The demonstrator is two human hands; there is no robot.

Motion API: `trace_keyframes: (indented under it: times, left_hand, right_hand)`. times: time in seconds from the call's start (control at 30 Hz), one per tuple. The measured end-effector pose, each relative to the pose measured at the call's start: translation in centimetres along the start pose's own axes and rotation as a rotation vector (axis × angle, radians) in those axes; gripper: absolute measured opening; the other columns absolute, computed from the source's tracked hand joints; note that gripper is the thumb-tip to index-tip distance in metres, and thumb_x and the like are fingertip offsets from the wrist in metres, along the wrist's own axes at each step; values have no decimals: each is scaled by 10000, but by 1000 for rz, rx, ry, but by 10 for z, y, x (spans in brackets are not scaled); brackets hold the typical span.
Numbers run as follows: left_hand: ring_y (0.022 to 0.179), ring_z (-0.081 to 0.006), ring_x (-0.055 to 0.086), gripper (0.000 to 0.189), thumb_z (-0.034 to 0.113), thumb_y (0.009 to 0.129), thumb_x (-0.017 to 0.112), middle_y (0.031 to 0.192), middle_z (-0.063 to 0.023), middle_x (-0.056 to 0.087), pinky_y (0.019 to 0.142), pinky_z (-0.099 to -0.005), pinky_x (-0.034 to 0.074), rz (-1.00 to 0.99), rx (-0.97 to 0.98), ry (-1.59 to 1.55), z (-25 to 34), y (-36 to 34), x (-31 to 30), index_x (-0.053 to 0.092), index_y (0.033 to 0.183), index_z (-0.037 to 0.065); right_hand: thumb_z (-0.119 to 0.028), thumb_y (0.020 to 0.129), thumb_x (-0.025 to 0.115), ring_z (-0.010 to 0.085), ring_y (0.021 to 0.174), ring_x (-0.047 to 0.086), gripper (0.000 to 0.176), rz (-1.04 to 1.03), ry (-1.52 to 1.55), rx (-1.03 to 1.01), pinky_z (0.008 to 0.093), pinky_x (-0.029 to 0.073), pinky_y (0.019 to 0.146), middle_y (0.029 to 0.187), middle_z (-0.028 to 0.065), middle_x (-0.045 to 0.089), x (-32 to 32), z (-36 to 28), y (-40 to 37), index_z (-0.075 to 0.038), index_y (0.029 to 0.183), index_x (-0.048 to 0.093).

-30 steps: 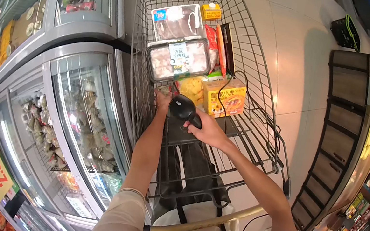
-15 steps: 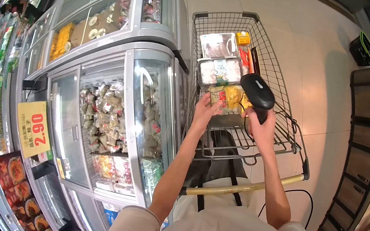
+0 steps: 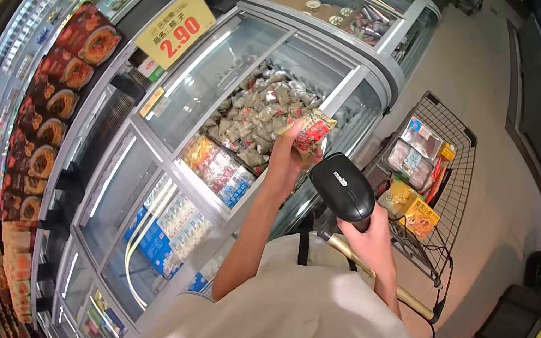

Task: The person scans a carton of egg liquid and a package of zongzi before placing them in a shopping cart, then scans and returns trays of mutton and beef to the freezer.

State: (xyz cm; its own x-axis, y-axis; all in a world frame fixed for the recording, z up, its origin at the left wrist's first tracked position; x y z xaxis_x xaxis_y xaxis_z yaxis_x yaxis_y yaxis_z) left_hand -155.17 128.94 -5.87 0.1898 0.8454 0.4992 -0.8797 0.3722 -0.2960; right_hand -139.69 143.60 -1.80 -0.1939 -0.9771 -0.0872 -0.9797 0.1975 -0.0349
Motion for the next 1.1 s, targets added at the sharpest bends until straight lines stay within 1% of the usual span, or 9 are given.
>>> trace_keyframes:
  times: [0.33, 0.43, 0.47, 0.57, 0.67, 0.83, 0.9, 0.97, 1.1]
  left_hand:
    - [958, -143, 676, 472, 419, 1011, 550, 1106, -62, 703, 816, -320, 543, 43, 108, -160, 14, -29, -38, 601, 1278, 33]
    - [980, -173, 691, 430, 362, 1073, 447, 1170, -91, 707, 842, -348, 542, -50, 151, -96, 9, -37, -41, 588, 1298, 23]
    - [937, -180, 697, 431, 357, 1084, 436, 1153, -98, 710, 776, -347, 541, -42, 162, -84, 7, -40, -40, 587, 1306, 19]
    - [877, -222, 714, 416, 353, 1082, 464, 1121, -102, 707, 713, -321, 547, -47, 119, -50, -3, -46, -39, 558, 1330, 32]
    - [870, -222, 721, 374, 330, 1074, 503, 1132, -99, 699, 708, -327, 563, 1, 92, -57, -18, -45, -47, 540, 1311, 44]
    - [918, -207, 721, 336, 293, 1057, 553, 1149, -94, 681, 810, -345, 605, 153, 157, -90, -11, -28, -77, 543, 1285, 46]
    - [963, -204, 715, 348, 290, 1050, 569, 1162, -98, 678, 844, -339, 604, 181, 178, -59, -10, -17, -100, 562, 1289, 37]
    - [999, -176, 694, 384, 287, 1035, 601, 1190, -94, 671, 878, -317, 581, 173, 163, -73, -17, -3, -130, 562, 1313, 26]
    - [1022, -150, 669, 438, 261, 985, 688, 1158, -104, 683, 842, -308, 544, 426, 159, 100, -59, 31, -217, 540, 1322, 23]
  right_hand:
    - [-37, 841, 697, 116, 759, 622, 232, -6, -75, -129, 298, 516, 700, 838, 70, 701, 48, -13, 10, 20, 1059, 643]
    - [-40, 863, 691, 87, 770, 621, 211, 92, 11, 138, 261, 501, 615, 825, 32, 685, 47, -5, 16, 18, 1060, 640]
    - [-31, 893, 671, 69, 791, 627, 205, 72, 109, 74, 247, 494, 556, 864, 40, 679, 46, 0, 23, 23, 1086, 630]
    - [-81, 953, 688, 104, 875, 646, 211, 251, 124, -210, 283, 546, 713, 1016, 71, 690, 57, -3, 56, 14, 1133, 633]
    - [-187, 929, 764, 112, 914, 627, 335, 124, 43, -137, 292, 506, 836, 1040, 63, 707, 59, 19, 83, 12, 1167, 638]
    - [-222, 920, 779, 101, 915, 619, 368, -39, -8, -109, 285, 511, 813, 1009, 54, 713, 95, 33, 127, 18, 1165, 646]
    - [-212, 933, 756, 124, 966, 660, 379, -169, 256, 35, 313, 598, 817, 1099, 58, 702, 117, 44, 150, 7, 1216, 631]
    - [-199, 938, 745, 142, 965, 674, 367, -212, 180, 102, 324, 625, 814, 1116, 60, 690, 136, 72, 176, 8, 1216, 622]
    - [-196, 933, 749, 101, 903, 649, 301, -358, 58, 258, 292, 636, 742, 987, 18, 643, 186, 139, 217, -11, 1135, 623]
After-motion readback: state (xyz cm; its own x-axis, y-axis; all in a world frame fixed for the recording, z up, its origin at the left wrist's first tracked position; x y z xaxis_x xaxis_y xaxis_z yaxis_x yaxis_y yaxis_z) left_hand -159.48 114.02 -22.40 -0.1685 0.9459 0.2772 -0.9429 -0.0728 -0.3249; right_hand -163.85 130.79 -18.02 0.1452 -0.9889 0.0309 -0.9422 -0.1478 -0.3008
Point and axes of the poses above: each hand's wrist, its own y-axis towards the middle knuckle, its own x-axis out of the palm, z = x × y, the point moved 3 cm from there along y, towards the middle knuckle
